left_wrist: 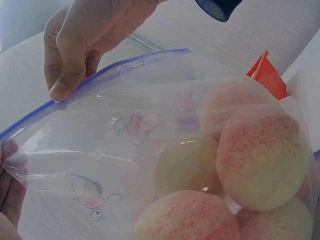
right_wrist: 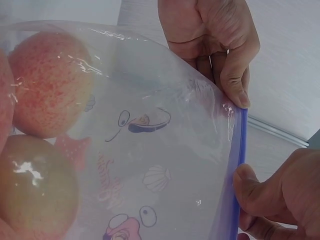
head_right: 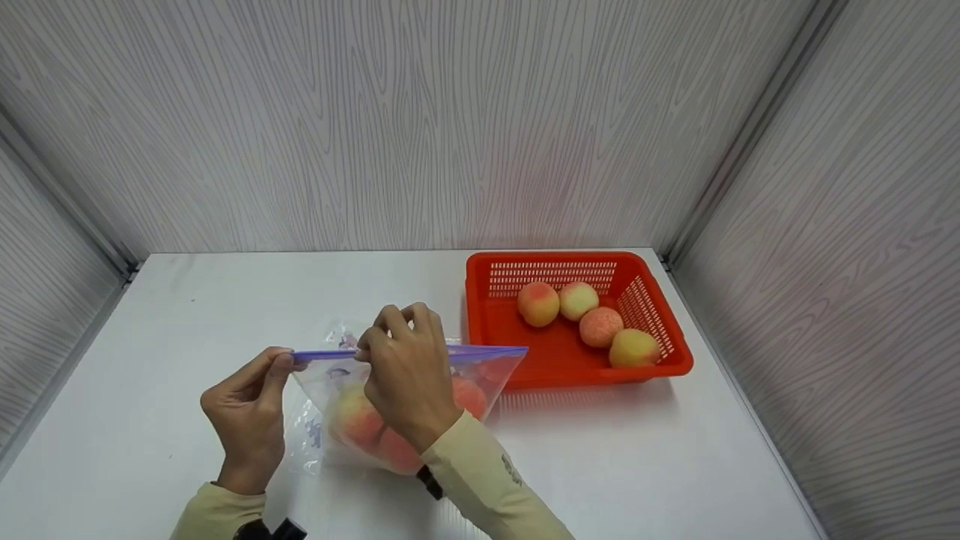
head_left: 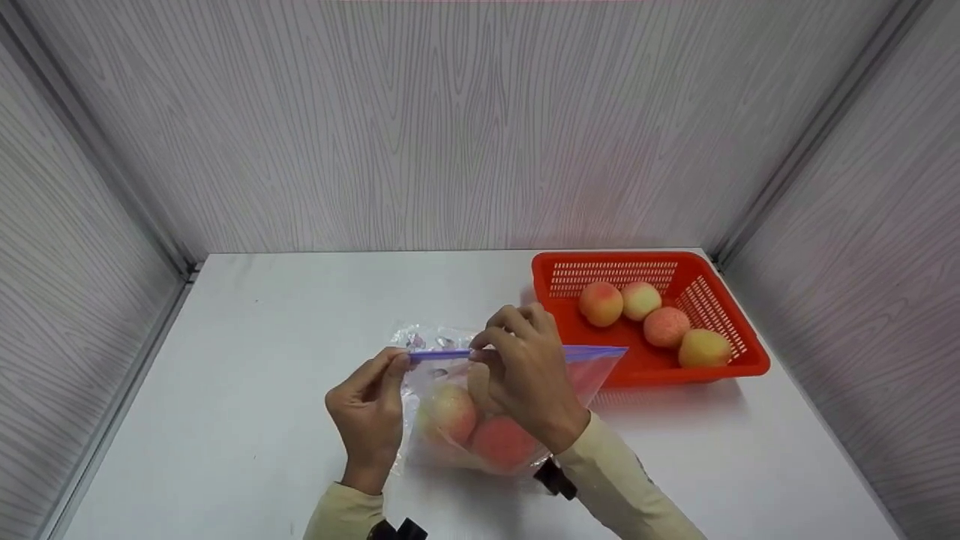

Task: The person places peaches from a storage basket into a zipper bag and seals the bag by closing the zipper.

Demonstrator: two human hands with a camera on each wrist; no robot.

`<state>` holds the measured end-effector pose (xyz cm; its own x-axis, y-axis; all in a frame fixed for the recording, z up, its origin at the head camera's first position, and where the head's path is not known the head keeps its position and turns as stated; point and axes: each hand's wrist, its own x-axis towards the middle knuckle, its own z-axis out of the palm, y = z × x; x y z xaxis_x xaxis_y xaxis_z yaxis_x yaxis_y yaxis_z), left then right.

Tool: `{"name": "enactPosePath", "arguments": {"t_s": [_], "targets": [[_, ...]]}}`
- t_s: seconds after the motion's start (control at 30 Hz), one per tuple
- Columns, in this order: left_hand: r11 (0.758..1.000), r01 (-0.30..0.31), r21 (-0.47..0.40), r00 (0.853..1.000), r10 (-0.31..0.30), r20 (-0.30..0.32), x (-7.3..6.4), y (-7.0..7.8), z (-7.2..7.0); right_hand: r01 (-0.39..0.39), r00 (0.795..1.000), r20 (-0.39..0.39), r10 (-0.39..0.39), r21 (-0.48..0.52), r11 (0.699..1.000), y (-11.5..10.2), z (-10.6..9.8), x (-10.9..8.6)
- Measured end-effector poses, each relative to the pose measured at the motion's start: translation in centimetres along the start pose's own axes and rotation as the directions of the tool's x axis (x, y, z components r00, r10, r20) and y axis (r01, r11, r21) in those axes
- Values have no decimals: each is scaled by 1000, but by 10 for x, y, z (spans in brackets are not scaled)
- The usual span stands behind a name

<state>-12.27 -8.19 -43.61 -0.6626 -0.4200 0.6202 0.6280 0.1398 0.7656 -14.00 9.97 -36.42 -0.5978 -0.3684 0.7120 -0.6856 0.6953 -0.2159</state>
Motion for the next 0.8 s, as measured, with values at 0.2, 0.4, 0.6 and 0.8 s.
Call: {"name": "enactPosePath", "arguments": {"t_s": [0.2,0.4,0.6,0.8], "targets": [[1000,13,-18,1000,-13,-3,1,-3,-1,-20,1000,4,20,-20,1000,8,-4,-4],[998,41,-42,999,-41,-8,0,-5,-2,-11,1000,-19,11,-20,1000,16,-8,-8],[998,51,-35,998,-52,-26,1,-8,-4,-21,999,-32,20,-40,999,28,-14,-14],[998,60,-26,998,-61,-34,2,-9,-6,-33,999,-45,31,-58,998,39,-19,-18]]}}
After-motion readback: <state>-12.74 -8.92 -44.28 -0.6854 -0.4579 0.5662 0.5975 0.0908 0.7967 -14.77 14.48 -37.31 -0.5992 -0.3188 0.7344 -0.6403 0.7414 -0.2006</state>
